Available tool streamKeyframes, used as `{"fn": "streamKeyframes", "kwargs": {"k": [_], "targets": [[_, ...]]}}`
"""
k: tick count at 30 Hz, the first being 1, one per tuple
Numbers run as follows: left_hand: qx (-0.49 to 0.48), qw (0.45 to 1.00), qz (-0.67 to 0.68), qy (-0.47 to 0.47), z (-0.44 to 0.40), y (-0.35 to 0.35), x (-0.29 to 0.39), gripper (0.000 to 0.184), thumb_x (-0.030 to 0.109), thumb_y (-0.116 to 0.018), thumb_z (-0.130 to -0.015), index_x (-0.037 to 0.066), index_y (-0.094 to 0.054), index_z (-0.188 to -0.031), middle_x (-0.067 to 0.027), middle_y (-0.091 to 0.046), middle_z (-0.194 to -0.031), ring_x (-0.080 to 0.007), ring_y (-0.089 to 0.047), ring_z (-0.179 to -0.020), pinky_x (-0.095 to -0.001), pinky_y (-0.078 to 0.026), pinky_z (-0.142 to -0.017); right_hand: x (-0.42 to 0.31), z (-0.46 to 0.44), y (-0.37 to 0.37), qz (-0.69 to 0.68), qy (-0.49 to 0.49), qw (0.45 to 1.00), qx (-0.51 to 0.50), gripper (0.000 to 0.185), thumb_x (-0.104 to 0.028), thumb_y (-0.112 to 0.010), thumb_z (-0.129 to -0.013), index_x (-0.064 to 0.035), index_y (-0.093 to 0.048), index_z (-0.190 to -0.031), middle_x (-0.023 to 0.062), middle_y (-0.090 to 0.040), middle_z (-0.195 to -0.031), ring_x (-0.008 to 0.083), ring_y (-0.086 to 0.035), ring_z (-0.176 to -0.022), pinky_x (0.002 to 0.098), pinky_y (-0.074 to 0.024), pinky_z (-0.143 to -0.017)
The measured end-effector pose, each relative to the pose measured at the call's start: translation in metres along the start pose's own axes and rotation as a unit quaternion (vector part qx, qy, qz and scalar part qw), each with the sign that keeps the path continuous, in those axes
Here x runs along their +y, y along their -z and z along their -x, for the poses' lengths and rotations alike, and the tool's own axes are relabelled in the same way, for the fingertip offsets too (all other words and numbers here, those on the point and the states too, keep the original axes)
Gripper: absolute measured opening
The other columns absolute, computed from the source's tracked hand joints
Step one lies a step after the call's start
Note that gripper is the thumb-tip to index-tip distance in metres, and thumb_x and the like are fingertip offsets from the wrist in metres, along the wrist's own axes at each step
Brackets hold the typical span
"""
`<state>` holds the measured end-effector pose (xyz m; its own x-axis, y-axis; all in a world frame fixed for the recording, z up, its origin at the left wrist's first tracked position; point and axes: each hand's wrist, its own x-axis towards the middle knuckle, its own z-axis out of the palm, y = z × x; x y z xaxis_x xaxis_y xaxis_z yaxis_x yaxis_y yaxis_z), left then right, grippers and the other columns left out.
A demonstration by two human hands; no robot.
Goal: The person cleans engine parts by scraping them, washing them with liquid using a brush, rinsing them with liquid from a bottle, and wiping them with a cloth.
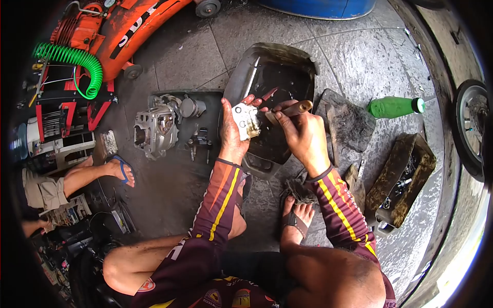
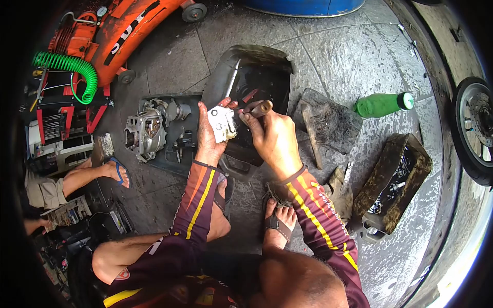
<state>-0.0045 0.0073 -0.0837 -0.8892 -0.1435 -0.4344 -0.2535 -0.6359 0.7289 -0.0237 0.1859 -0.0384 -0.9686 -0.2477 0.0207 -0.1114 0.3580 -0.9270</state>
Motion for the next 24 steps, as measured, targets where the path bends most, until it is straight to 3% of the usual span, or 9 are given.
{"fn": "streamKeyframes", "kwargs": {"k": [2, 7, 10, 14, 16, 18, 20, 22, 24], "targets": [[0.033, 0.999, 0.008, -0.001, 0.001, -0.006, -0.002, 0.08, 0.07, -0.027, -0.095, 0.001, -0.056, -0.122, -0.0131, -0.064, -0.112, -0.0271, -0.064, -0.101, -0.0385, -0.051, -0.092, -0.013, 0.003, -0.003, -0.171, 0.04, 0.983, 0.052, 0.017, -0.014, -0.068, -0.087, 0.0008, -0.067, -0.095, 0.0183, -0.069, -0.085, 0.0351, -0.069, -0.074, 0.0383, -0.0526, -0.063], [0.048, 0.994, 0.089, -0.045, -0.006, -0.005, 0.002, 0.078, 0.07, -0.028, -0.095, 0.001, -0.053, -0.118, -0.0125, -0.062, -0.106, -0.0296, -0.066, -0.091, -0.0457, -0.056, -0.083, 0.006, 0.0, -0.005, -0.01, 0.035, 0.999, 0.016, 0.014, -0.013, -0.067, -0.087, -0.0017, -0.068, -0.094, 0.0183, -0.069, -0.081, 0.0372, -0.068, -0.075, 0.0393, -0.0528, -0.064], [0.071, 0.994, 0.071, -0.04, -0.004, -0.005, 0.002, 0.077, 0.07, -0.029, -0.095, 0.0, -0.053, -0.118, -0.0124, -0.061, -0.105, -0.0294, -0.066, -0.089, -0.0453, -0.056, -0.083, -0.002, 0.001, -0.001, -0.121, 0.018, 0.991, 0.054, 0.013, -0.012, -0.066, -0.091, -0.0016, -0.069, -0.098, 0.0139, -0.071, -0.081, 0.022, -0.071, -0.076, 0.0321, -0.0523, -0.065], [0.041, 0.996, 0.072, -0.044, -0.006, -0.005, 0.0, 0.078, 0.071, -0.032, -0.093, 0.0, -0.053, -0.118, -0.0143, -0.06, -0.108, -0.0325, -0.064, -0.098, -0.0474, -0.053, -0.089, -0.003, 0.008, -0.009, -0.126, 0.067, 0.99, -0.009, 0.014, -0.013, -0.065, -0.092, -0.001, -0.069, -0.099, 0.013, -0.071, -0.083, 0.0194, -0.07, -0.075, 0.0302, -0.051, -0.065], [0.08, 0.992, 0.085, -0.056, -0.006, -0.007, 0.001, 0.078, 0.071, -0.03, -0.094, 0.0, -0.053, -0.116, -0.014, -0.061, -0.107, -0.0306, -0.066, -0.091, -0.0439, -0.054, -0.086, 0.003, 0.002, -0.001, 0.009, -0.011, 1.0, 0.001, 0.015, -0.013, -0.065, -0.092, -0.001, -0.069, -0.1, 0.0125, -0.07, -0.085, 0.0178, -0.068, -0.076, 0.0288, -0.0503, -0.068], [0.09, 0.991, 0.089, -0.054, -0.006, -0.006, 0.001, 0.078, 0.071, -0.031, -0.093, 0.0, -0.053, -0.116, -0.0143, -0.061, -0.106, -0.0311, -0.065, -0.089, -0.0451, -0.054, -0.087, 0.0, 0.003, 0.0, -0.029, -0.042, 0.999, 0.011, 0.014, -0.011, -0.065, -0.091, -0.0005, -0.069, -0.1, 0.0116, -0.069, -0.087, 0.0182, -0.067, -0.077, 0.0282, -0.0502, -0.07], [0.044, 0.992, 0.108, -0.049, -0.008, 0.0, -0.002, 0.08, 0.072, -0.03, -0.093, -0.001, -0.053, -0.115, -0.0145, -0.06, -0.104, -0.0321, -0.065, -0.089, -0.0461, -0.054, -0.086, -0.019, 0.009, 0.001, -0.145, 0.019, 0.988, 0.038, 0.01, -0.009, -0.065, -0.089, -0.001, -0.068, -0.095, 0.0134, -0.069, -0.081, 0.032, -0.07, -0.075, 0.0363, -0.0528, -0.064], [0.031, 0.988, 0.149, -0.034, -0.005, -0.012, 0.0, 0.083, 0.074, -0.027, -0.092, -0.001, -0.053, -0.115, -0.0136, -0.06, -0.104, -0.0316, -0.064, -0.09, -0.0475, -0.054, -0.084, -0.009, 0.008, -0.014, -0.167, 0.126, 0.978, 0.016, 0.009, -0.009, -0.066, -0.089, 0.0002, -0.068, -0.09, 0.0129, -0.07, -0.082, 0.03, -0.071, -0.075, 0.0349, -0.0528, -0.064], [0.027, 0.991, 0.123, -0.047, -0.008, -0.004, -0.003, 0.084, 0.075, -0.027, -0.091, -0.001, -0.054, -0.116, -0.0138, -0.06, -0.104, -0.0314, -0.064, -0.088, -0.0472, -0.054, -0.085, -0.003, 0.007, -0.006, -0.091, 0.024, 0.995, 0.028, 0.01, -0.009, -0.066, -0.089, 0.001, -0.068, -0.089, 0.0136, -0.07, -0.082, 0.0298, -0.071, -0.073, 0.0347, -0.0532, -0.064]]}}
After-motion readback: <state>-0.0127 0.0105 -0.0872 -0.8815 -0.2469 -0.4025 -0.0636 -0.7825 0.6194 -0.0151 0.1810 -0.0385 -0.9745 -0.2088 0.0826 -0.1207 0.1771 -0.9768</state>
